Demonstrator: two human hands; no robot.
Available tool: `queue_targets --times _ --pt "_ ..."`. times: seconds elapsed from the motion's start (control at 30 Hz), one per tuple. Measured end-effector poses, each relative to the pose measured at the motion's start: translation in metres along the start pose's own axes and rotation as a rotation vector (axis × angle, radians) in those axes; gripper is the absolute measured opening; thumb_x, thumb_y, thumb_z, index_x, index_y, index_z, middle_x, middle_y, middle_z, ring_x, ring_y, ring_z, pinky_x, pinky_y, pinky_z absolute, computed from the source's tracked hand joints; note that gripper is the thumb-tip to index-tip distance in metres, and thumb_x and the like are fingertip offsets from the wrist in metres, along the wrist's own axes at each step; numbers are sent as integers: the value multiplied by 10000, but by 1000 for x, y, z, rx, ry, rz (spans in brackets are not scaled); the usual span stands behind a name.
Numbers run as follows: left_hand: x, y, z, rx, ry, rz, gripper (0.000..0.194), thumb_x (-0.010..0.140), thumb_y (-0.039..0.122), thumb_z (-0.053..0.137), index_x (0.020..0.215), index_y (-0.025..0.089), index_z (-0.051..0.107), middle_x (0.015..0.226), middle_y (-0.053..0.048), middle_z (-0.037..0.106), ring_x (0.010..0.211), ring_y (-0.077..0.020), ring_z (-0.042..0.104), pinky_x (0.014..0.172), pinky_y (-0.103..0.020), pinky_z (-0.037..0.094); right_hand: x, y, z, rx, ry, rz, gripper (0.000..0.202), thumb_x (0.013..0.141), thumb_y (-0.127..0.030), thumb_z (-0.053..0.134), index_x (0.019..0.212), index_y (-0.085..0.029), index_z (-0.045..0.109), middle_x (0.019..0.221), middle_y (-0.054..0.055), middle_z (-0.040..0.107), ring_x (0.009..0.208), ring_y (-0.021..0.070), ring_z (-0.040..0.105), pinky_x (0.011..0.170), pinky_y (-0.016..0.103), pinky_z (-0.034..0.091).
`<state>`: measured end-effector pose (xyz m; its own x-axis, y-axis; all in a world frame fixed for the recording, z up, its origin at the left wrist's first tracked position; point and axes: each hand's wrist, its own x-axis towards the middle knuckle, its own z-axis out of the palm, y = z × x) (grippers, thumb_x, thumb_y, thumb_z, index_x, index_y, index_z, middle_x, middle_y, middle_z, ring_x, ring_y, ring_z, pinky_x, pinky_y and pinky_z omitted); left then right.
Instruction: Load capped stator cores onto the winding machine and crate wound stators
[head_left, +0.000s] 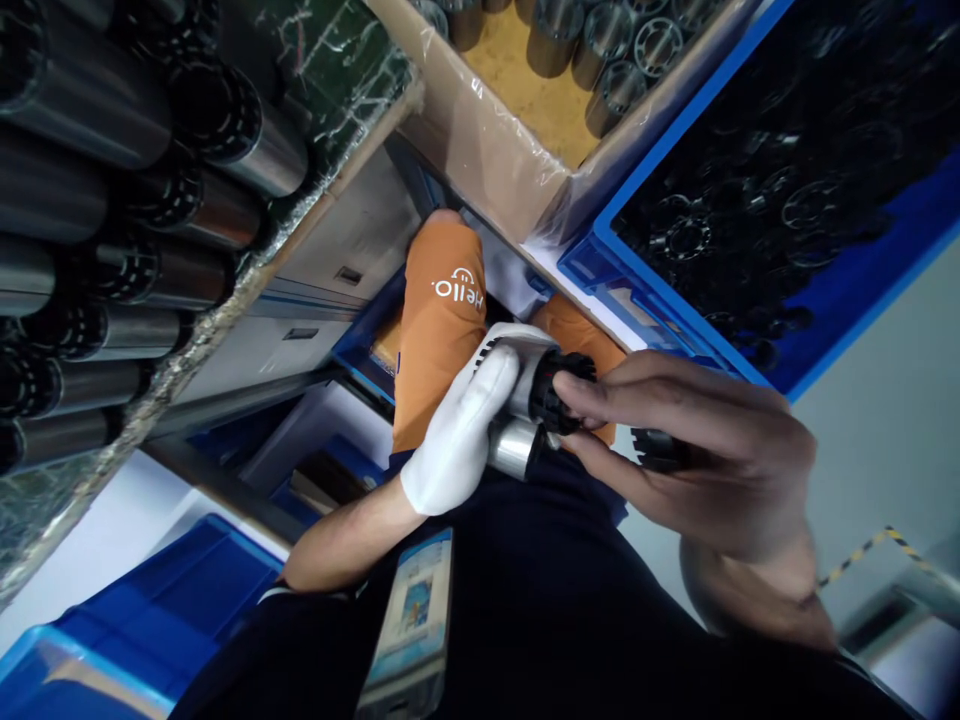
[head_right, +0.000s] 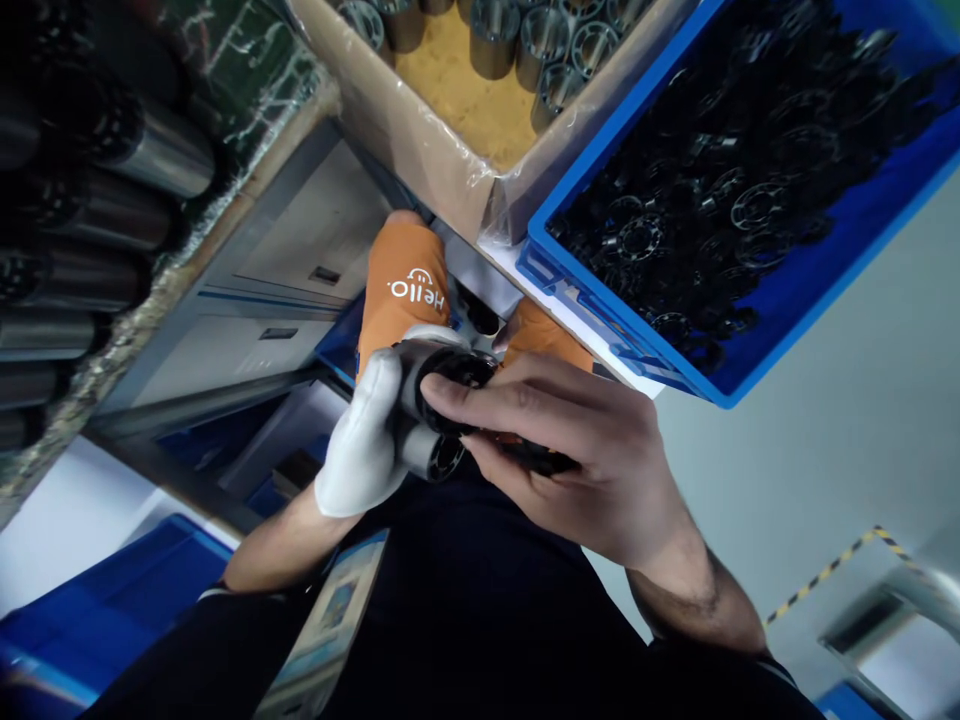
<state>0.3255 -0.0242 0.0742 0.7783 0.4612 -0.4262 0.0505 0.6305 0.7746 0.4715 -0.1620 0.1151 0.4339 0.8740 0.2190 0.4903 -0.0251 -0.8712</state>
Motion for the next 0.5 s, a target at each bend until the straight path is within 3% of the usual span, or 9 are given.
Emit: queue_targets --times 0.13,0.23,0.3,0.37,0.43,0.5 --pt "1 0 -4 30 -77 -18 457 1151 639 613 1251 243 817 1296 -67 815 1269 -293 762 1136 -370 614 1 6 1 -38 -18 -57 677 952 -47 876 1511 -419 791 992 -17 834 731 164 769 658 309 692" --pt "4 -2 -9 20 -43 7 421 1114 605 673 1244 230 811 1295 -90 814 1265 -321 771 1119 -402 633 0 14 1 -10 -34 -89 618 932 -72 909 1458 -384 821 1152 5 868 876 189 833 780 317 734" --pt "8 -4 -13 -33 -21 19 395 1077 568 723 1268 229 794 1226 -87 820 1149 -324 814 980 -410 686 -2 16 -2 75 62 -72 377 930 -119 916 1243 -327 884 1220 23 871 980 230 850 786 354 738" --pt "12 -4 -14 -131 -53 -2 454 1036 582 764 1324 233 738 1127 -82 823 949 -307 840 760 -390 689 -3 14 -6 258 207 -9 51 995 -236 868 969 -267 836 1150 46 870 916 247 837 672 373 701" --pt "16 -2 -12 -229 -89 -18 519 964 598 846 1302 246 671 1010 -60 807 755 -248 796 606 -325 621 -4 11 -7 436 279 105 227 1060 -392 790 889 -252 740 1011 60 839 758 235 770 557 365 614" --pt "18 2 -7 -293 -81 -18 535 889 534 930 1220 257 615 915 -21 772 646 -175 716 556 -260 559 -7 9 -4 482 282 203 278 1070 -504 753 951 -257 706 928 52 784 722 229 700 579 367 569"
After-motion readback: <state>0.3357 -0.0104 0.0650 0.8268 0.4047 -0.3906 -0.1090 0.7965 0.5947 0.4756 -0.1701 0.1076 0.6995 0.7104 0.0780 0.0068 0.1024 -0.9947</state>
